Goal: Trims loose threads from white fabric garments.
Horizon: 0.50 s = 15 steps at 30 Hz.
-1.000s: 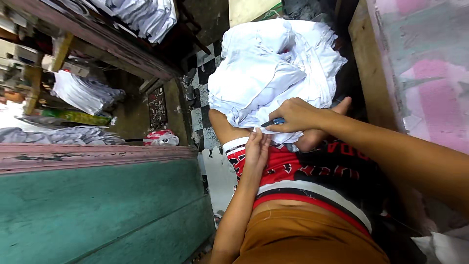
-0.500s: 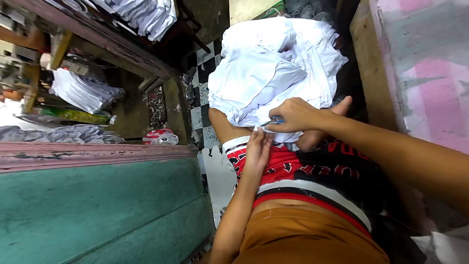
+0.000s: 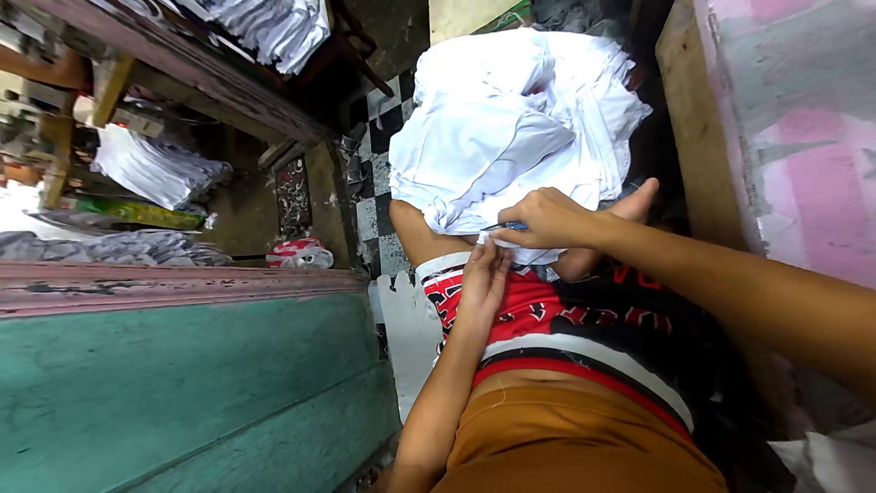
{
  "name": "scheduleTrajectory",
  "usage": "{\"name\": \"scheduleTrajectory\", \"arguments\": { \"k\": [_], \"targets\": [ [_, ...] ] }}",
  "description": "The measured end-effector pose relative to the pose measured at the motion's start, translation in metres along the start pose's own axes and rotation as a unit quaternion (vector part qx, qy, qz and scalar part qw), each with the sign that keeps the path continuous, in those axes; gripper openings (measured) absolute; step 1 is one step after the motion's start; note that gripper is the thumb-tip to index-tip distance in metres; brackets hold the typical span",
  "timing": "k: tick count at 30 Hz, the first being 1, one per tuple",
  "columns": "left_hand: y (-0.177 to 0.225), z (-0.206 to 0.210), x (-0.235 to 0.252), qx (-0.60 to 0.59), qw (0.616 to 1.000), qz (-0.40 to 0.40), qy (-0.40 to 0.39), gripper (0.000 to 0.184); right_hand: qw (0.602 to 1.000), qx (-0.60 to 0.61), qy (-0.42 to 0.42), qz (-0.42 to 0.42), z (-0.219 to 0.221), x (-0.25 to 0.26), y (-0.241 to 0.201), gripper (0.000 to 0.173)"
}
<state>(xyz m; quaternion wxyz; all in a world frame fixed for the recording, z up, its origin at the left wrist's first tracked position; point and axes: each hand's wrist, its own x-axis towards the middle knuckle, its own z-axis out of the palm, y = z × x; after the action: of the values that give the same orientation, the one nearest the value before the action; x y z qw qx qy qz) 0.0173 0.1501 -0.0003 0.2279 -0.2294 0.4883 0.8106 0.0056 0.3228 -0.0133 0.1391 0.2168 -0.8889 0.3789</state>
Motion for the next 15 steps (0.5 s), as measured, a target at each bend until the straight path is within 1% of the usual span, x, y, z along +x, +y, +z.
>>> {"name": "scheduleTrajectory", "arguments": {
  "k": [3,5,7,9,10,11,12,13,14,15],
  "targets": [
    [0.0,-0.001,0.0,0.0,1.0,-0.001,-0.007,0.009,0.999,0.011,0.028,0.042,-0.009,0.0,0.001,0.043],
    [0.0,-0.001,0.0,0.002,1.0,-0.002,-0.008,0.008,0.997,0.025,0.048,0.055,-0.009,-0.001,0.005,0.042],
    [0.002,0.0,-0.002,0.011,1.0,-0.002,-0.013,0.008,0.997,0.04,0.043,0.046,-0.008,-0.001,0.005,0.047],
    [0.005,0.0,-0.003,0.025,0.999,0.006,-0.021,0.012,0.999,0.037,0.018,0.017,-0.005,-0.001,0.001,0.054],
    [0.008,0.0,-0.004,0.045,0.999,0.017,-0.025,0.015,1.0,0.028,0.01,-0.003,-0.002,0.0,0.0,0.051],
    [0.01,0.0,-0.004,0.08,0.996,0.039,-0.027,0.019,1.0,0.025,0.002,-0.019,0.0,0.001,-0.002,0.044],
    [0.013,-0.001,-0.005,0.137,0.987,0.079,-0.025,0.02,0.999,0.026,0.001,-0.029,0.002,0.002,-0.003,0.036],
    [0.014,-0.004,-0.004,0.209,0.968,0.136,-0.022,0.018,0.999,0.034,0.003,-0.03,0.004,0.003,-0.002,0.028],
    [0.016,-0.01,-0.001,0.277,0.939,0.202,-0.018,0.011,0.999,0.043,0.006,-0.023,0.006,0.004,0.0,0.019],
    [0.017,-0.017,0.003,0.337,0.902,0.268,-0.011,0.011,0.999,0.053,-0.003,-0.005,0.006,0.007,0.003,0.012]
  ]
}}
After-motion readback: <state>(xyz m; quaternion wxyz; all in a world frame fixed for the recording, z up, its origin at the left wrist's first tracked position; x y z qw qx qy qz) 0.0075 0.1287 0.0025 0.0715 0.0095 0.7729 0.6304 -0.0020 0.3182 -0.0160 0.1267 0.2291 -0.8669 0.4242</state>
